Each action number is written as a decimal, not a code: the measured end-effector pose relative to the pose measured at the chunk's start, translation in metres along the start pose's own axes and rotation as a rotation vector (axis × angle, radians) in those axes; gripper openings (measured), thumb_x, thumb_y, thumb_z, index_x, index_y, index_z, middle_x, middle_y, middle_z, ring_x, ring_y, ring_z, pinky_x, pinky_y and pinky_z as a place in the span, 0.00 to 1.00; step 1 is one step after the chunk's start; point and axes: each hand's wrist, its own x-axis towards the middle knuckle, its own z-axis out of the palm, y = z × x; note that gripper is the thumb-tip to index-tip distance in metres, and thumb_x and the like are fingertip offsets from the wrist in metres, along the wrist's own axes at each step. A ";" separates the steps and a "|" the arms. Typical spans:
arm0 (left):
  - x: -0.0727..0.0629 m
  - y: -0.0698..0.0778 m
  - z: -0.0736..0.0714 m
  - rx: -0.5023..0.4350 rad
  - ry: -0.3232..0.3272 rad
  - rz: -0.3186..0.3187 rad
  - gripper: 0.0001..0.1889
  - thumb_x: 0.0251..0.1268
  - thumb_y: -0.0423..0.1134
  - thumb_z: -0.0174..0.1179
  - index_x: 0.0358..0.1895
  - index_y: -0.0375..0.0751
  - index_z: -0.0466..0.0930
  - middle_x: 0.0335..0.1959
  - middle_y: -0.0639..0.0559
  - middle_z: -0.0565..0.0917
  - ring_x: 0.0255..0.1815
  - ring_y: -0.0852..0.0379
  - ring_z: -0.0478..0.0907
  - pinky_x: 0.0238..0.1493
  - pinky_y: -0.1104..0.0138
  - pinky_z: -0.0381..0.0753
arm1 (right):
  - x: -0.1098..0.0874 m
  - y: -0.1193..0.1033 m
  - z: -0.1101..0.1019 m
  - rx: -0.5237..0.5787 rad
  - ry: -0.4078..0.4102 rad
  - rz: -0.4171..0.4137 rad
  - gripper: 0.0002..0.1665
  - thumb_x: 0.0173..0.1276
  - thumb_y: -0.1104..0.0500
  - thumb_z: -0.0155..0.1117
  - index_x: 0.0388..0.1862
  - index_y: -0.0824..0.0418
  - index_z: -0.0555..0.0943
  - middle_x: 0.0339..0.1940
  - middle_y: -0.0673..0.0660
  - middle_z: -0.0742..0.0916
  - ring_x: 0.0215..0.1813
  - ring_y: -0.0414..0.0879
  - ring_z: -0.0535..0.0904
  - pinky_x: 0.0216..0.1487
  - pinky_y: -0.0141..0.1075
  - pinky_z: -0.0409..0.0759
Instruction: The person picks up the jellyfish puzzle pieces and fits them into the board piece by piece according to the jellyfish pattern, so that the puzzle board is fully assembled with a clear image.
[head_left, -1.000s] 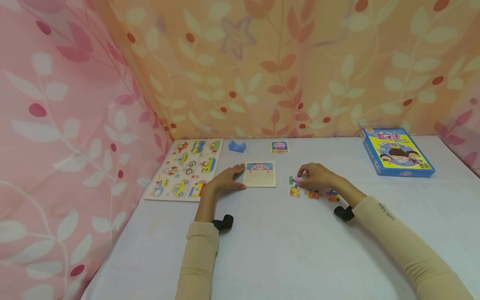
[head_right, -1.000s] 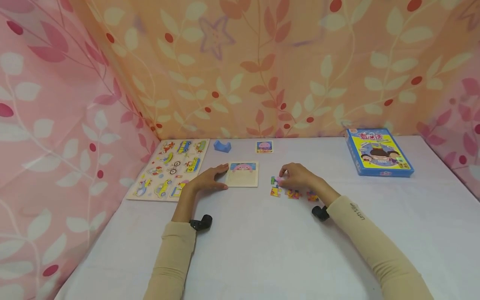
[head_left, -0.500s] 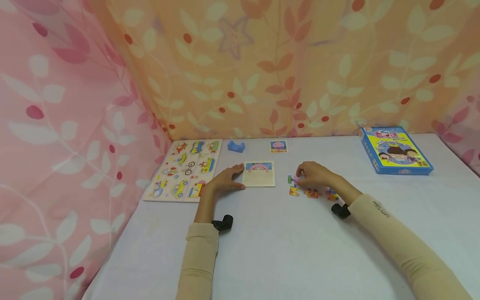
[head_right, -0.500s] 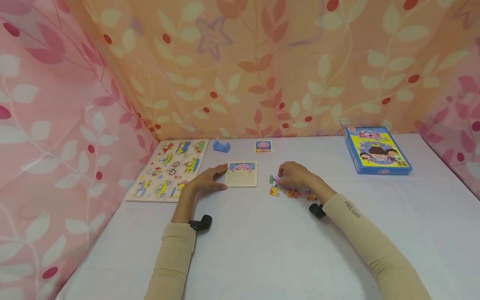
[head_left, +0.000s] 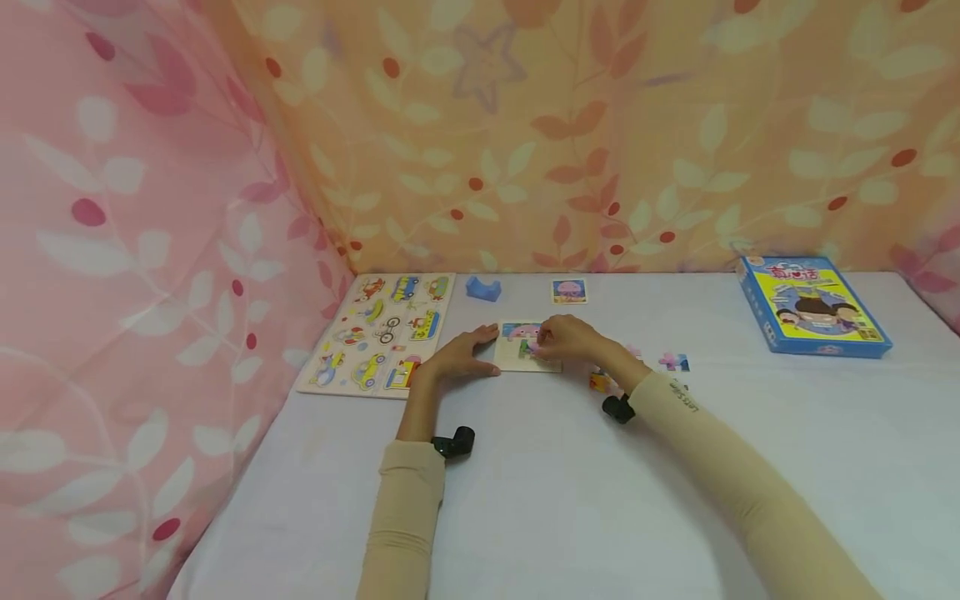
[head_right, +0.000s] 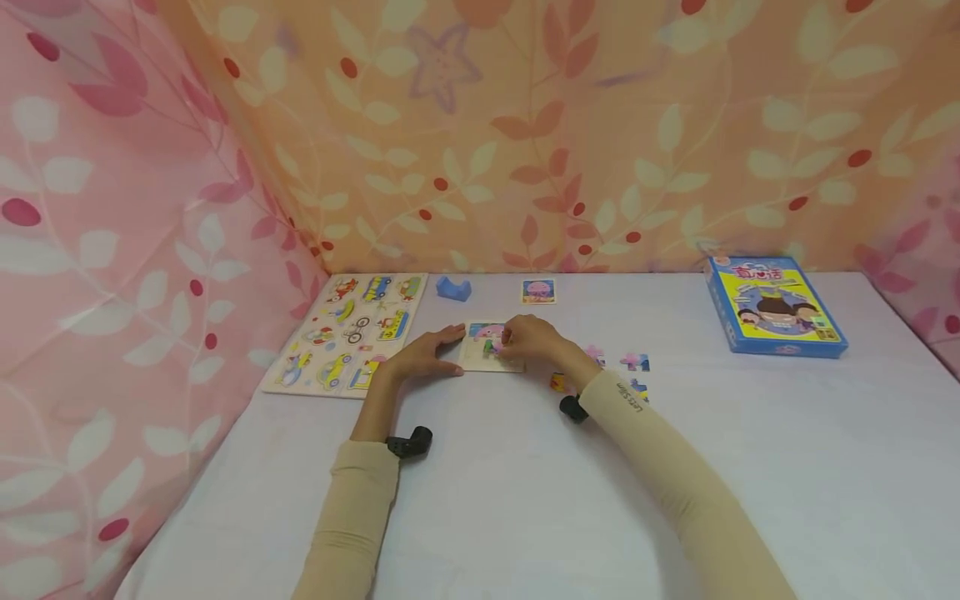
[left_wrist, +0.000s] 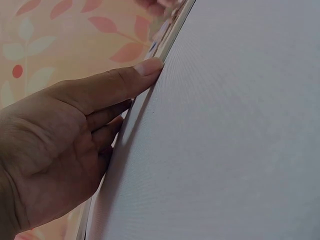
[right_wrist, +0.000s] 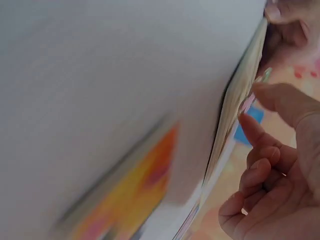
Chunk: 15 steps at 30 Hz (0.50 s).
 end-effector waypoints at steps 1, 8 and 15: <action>0.000 0.001 0.000 -0.001 0.003 -0.001 0.42 0.51 0.48 0.67 0.70 0.51 0.56 0.73 0.62 0.53 0.75 0.60 0.45 0.74 0.63 0.45 | 0.005 -0.003 0.003 -0.018 0.009 0.000 0.15 0.55 0.54 0.65 0.37 0.63 0.82 0.28 0.54 0.82 0.30 0.44 0.72 0.32 0.33 0.71; 0.000 0.001 0.002 -0.014 0.005 -0.009 0.42 0.50 0.48 0.67 0.70 0.52 0.56 0.73 0.62 0.54 0.75 0.61 0.45 0.74 0.64 0.45 | 0.023 -0.017 0.015 -0.121 0.085 -0.008 0.14 0.54 0.55 0.66 0.37 0.62 0.83 0.35 0.55 0.85 0.37 0.48 0.78 0.41 0.43 0.76; -0.001 0.001 0.001 -0.022 0.018 -0.020 0.42 0.50 0.49 0.68 0.70 0.51 0.57 0.73 0.61 0.54 0.75 0.58 0.45 0.74 0.61 0.46 | 0.028 -0.022 0.016 -0.128 0.083 0.017 0.16 0.55 0.54 0.66 0.40 0.61 0.83 0.41 0.57 0.86 0.43 0.51 0.79 0.46 0.48 0.74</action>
